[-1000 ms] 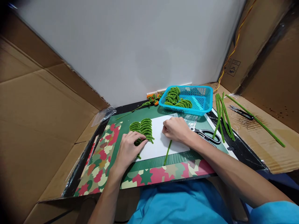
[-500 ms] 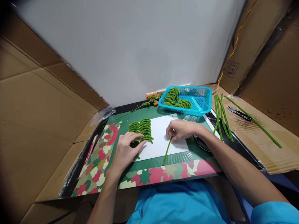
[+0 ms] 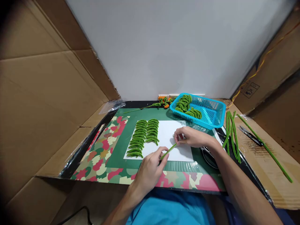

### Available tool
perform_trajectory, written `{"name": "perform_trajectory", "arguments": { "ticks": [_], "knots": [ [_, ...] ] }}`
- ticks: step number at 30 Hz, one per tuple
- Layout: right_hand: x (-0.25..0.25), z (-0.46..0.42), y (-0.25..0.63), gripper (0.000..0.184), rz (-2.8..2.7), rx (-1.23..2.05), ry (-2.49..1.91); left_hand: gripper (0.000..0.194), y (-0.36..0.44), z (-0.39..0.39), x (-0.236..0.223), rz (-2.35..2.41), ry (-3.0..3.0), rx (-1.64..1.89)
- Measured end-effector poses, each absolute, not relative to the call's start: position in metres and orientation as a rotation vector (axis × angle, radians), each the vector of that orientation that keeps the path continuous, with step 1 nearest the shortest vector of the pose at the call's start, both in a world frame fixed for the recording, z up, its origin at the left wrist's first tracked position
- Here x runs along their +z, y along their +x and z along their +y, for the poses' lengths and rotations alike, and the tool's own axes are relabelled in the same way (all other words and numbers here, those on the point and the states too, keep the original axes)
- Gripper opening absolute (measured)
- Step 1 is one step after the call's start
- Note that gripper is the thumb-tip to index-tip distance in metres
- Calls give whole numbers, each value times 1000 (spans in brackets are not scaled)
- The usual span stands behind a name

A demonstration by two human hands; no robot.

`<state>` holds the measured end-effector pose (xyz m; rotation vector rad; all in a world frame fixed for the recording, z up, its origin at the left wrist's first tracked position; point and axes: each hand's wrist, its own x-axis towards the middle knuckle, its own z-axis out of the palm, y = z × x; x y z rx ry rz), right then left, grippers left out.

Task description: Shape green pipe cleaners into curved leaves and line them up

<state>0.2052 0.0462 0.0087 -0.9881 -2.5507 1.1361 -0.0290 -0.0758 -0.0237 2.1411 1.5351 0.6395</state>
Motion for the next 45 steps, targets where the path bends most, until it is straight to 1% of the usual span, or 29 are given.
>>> {"name": "perform_trajectory", "arguments": {
  "ticks": [4,9,14,17,21,24,33,45],
  "knots": [
    [1,47,204,9,-2525,1124,-1069,23,-29,-73,-26,1508,2249,519],
    [-7,48,200,7,-2547,1083,-1092,12,-28,-74,-27,1485,2255,522],
    [-7,44,189,8,-2598,840,-1172,8,-33,-75,-25,1367,2262,565],
    [-13,40,180,13,-2552,649,-1264,11,-36,-74,-24,1330,2248,588],
    [-23,36,166,27,-2524,409,-1356,17,-37,-73,-24,1320,2223,608],
    [-26,35,161,27,-2574,318,-1339,19,-37,-73,-24,1315,2223,608],
    [-23,35,161,22,-2655,204,-1321,21,-38,-73,-23,1304,2202,611],
    [-24,36,162,20,-2678,192,-1291,24,-38,-73,-21,1296,2194,625]
  ]
}}
